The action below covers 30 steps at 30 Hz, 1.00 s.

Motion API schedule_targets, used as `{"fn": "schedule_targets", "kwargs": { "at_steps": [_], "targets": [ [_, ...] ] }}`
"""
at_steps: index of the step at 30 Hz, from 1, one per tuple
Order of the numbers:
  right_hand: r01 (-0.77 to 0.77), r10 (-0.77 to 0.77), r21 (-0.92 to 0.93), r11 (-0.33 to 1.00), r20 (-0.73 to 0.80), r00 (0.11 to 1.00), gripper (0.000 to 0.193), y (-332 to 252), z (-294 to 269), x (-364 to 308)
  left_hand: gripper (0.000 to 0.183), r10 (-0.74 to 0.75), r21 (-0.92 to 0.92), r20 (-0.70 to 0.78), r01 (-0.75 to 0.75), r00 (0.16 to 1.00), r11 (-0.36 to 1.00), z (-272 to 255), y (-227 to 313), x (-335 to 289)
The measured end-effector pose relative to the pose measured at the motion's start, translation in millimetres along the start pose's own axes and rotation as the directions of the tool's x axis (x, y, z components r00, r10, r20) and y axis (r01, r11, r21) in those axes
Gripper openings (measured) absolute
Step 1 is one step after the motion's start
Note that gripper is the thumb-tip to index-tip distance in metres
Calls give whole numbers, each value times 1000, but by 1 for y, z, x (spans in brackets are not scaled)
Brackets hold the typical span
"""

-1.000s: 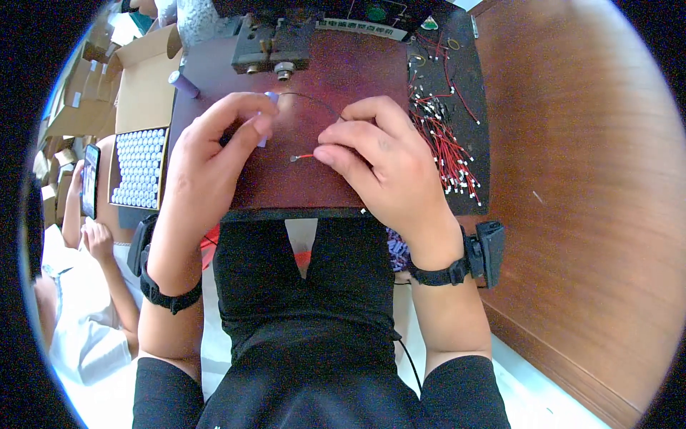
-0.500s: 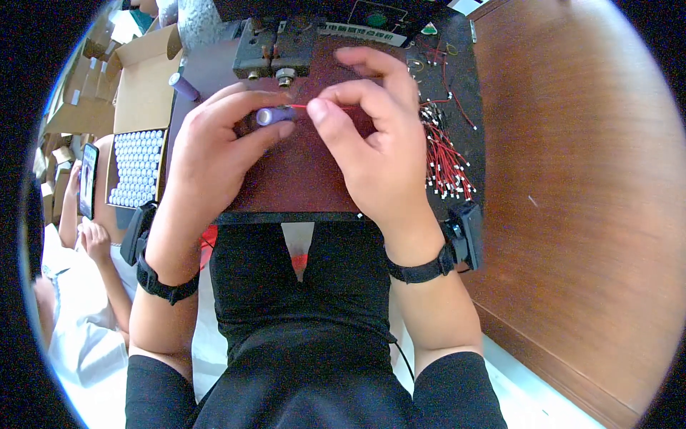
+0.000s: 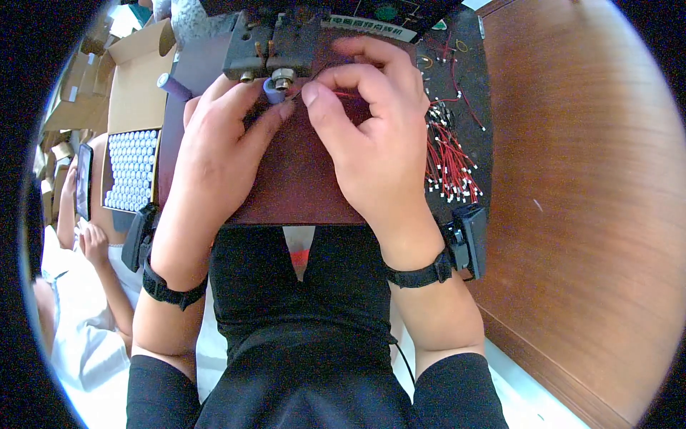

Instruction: The person picks up a battery and a wire, aligns the wire against the battery terminal, and welds them together using a spot welding machine. This process is repeated for several batteries, which are then placed into a box.

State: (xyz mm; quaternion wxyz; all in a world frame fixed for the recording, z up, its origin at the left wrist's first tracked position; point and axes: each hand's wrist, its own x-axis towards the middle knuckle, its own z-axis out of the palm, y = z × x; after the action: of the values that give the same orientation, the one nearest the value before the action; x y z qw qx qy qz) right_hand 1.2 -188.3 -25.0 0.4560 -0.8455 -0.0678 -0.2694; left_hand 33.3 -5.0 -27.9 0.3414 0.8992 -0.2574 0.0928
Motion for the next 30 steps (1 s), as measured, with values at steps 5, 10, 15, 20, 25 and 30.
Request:
{"fn": "schedule_targets", "kwargs": {
  "at_steps": [5, 10, 15, 20, 25, 30],
  "targets": [
    [-45, 44, -28, 999, -20, 999, 17, 0, 4, 3, 26, -5, -5, -48, 5, 999, 1000, 3, -2, 2],
    [-50, 50, -1, 999, -19, 999, 16, -2, 5, 4, 24, -36, 46, -48, 38, 998, 998, 2, -1, 1],
    [-6, 6, 20, 1000, -23, 1000, 15, 0, 8, 4, 23, -32, 38, -70, 35, 997, 999, 6, -2, 2],
    [-55, 58, 86, 995, -34, 998, 14, 0, 8, 0, 22, -31, 51, -74, 34, 997, 998, 4, -1, 0],
    [-51, 52, 74, 996, -23, 998, 15, 0, 10, 0, 21, -17, 61, -89, 23, 996, 998, 6, -1, 0],
    [-44, 46, 39, 998, -40, 998, 17, 2, 10, 0, 21, -17, 60, -84, 22, 996, 998, 8, 0, 0]
  ]
}}
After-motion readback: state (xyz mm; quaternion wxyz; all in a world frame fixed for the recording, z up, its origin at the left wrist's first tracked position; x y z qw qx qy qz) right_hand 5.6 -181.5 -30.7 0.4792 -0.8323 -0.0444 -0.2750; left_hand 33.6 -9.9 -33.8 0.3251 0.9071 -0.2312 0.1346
